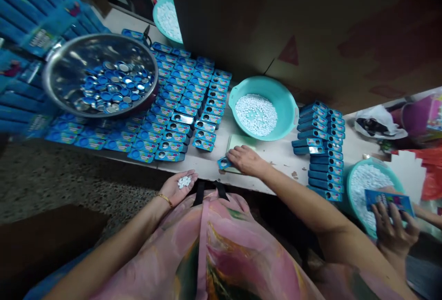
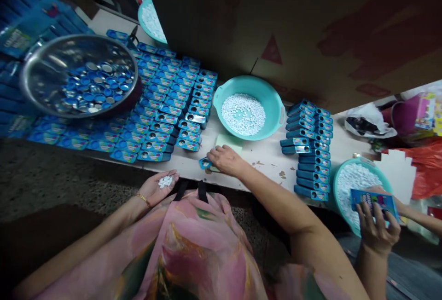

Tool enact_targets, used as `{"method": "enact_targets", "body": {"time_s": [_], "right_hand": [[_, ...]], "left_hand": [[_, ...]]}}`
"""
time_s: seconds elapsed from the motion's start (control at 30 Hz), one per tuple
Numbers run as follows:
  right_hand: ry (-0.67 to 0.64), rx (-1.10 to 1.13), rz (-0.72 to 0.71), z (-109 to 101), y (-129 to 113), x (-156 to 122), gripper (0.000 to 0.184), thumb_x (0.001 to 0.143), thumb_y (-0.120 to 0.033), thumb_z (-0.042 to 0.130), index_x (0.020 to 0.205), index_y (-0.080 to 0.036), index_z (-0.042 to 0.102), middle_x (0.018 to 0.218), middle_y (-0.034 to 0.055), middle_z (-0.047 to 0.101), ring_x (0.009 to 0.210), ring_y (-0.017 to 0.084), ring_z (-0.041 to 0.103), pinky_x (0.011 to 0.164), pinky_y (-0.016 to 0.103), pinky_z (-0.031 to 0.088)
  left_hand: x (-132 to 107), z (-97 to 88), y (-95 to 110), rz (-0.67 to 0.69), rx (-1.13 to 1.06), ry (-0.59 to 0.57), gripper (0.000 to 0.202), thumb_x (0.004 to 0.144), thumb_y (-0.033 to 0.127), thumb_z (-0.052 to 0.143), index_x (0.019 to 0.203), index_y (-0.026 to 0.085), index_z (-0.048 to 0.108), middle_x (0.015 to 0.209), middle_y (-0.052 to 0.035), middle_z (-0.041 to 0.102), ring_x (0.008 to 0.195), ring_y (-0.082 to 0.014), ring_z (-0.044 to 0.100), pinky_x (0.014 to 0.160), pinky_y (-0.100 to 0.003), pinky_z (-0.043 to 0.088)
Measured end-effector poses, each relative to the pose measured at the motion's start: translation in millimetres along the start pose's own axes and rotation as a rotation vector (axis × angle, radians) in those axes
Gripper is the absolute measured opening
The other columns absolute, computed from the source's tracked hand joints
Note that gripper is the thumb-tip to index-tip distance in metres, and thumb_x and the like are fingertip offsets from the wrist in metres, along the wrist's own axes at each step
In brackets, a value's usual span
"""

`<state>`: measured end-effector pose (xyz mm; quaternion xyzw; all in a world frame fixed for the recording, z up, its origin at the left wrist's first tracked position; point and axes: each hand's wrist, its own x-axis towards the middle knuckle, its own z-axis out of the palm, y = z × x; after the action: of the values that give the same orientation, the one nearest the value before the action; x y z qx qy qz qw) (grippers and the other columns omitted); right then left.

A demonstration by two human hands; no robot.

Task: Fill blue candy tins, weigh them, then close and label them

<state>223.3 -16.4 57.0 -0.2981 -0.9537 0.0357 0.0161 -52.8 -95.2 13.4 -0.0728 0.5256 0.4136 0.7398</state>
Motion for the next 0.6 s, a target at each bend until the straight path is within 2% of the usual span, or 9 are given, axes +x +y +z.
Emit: {"method": "enact_targets", "body": {"time_s": [0.07,0.17,0.23,0.3,0.37,0.4,0.5,0.57,0.6], "right_hand": [[0.044,0.050,0.084,6.9,-28.4,24.1,0.025,0.085,-0.025,0.041,0.105,-0.012,0.050,0.091,0.0097,0.056,0.085,0.020,0.048,0.070,0.032,0.041],[0.118,0.078,0.224,19.0,-64.6,66.7,0.025,0.085,-0.023,0.040,0.106,-0.010,0.049,0.094,0.0086,0.055,0.087,0.020,0.048,0.068,0.030,0.042],[0.139,0.050,0.290,24.2,-74.6,84.8,0.027,0.086,-0.021,0.037,0.109,-0.013,0.048,0.098,0.0071,0.055,0.088,0.019,0.048,0.068,0.029,0.042],[0.184,0.067,0.363,24.1,-67.7,80.4,0.027,0.086,-0.022,0.037,0.110,-0.021,0.049,0.102,0.0044,0.055,0.089,0.017,0.049,0.071,0.027,0.042],[0.253,0.129,0.583,17.5,-43.4,46.8,0.025,0.083,-0.025,0.043,0.105,-0.026,0.053,0.101,0.0025,0.057,0.090,0.014,0.050,0.075,0.025,0.042],[0.289,0.172,0.776,12.2,-25.6,20.0,0.022,0.080,-0.027,0.047,0.100,-0.027,0.056,0.098,0.0025,0.058,0.089,0.014,0.051,0.077,0.024,0.042],[0.333,0.120,1.198,-4.9,39.6,-77.0,0.033,0.085,-0.025,0.033,0.109,-0.013,0.052,0.102,0.0132,0.056,0.095,0.021,0.050,0.081,0.036,0.040],[0.329,0.093,1.465,-12.7,77.7,-131.7,0.041,0.085,-0.027,0.029,0.112,-0.003,0.048,0.099,0.0213,0.054,0.091,0.026,0.053,0.075,0.041,0.041],[0.286,0.094,1.701,-15.8,89.9,-151.6,0.041,0.084,-0.031,0.032,0.112,-0.007,0.050,0.098,0.0192,0.055,0.090,0.025,0.054,0.074,0.038,0.042]], "left_hand": [[1.0,-3.1,3.1,0.000,0.001,0.005,0.015,0.076,0.006,0.047,0.084,0.004,0.059,0.075,-0.0157,0.065,0.068,-0.0184,0.064,0.055,-0.024,0.054],[7.4,-3.1,9.1,0.016,0.025,-0.004,0.016,0.078,0.005,0.044,0.082,0.005,0.059,0.075,-0.0152,0.065,0.068,-0.0185,0.064,0.055,-0.025,0.054],[13.7,0.5,14.0,0.024,0.049,-0.007,0.017,0.080,0.005,0.041,0.082,0.005,0.059,0.076,-0.0146,0.065,0.068,-0.0187,0.064,0.056,-0.026,0.055],[19.1,5.5,19.3,0.021,0.082,-0.009,0.019,0.081,0.005,0.040,0.084,0.006,0.059,0.078,-0.0143,0.065,0.070,-0.0186,0.064,0.057,-0.026,0.055],[21.5,9.8,24.0,0.021,0.126,-0.013,0.019,0.081,0.005,0.040,0.087,0.006,0.059,0.081,-0.0144,0.065,0.072,-0.0183,0.064,0.058,-0.025,0.055],[21.5,11.2,25.8,0.025,0.148,-0.012,0.019,0.080,0.005,0.041,0.088,0.006,0.059,0.083,-0.0147,0.065,0.073,-0.0182,0.064,0.058,-0.025,0.055],[17.6,12.9,26.4,0.037,0.189,0.008,0.019,0.080,0.005,0.042,0.090,0.005,0.058,0.085,-0.0156,0.064,0.075,-0.0185,0.064,0.059,-0.025,0.056],[13.5,14.3,22.1,0.039,0.189,0.023,0.020,0.080,0.005,0.042,0.091,0.005,0.058,0.085,-0.0158,0.064,0.076,-0.0191,0.064,0.059,-0.026,0.056],[11.4,15.8,18.6,0.038,0.183,0.030,0.020,0.080,0.005,0.042,0.090,0.005,0.058,0.085,-0.0158,0.064,0.076,-0.0192,0.064,0.058,-0.026,0.056]]}}
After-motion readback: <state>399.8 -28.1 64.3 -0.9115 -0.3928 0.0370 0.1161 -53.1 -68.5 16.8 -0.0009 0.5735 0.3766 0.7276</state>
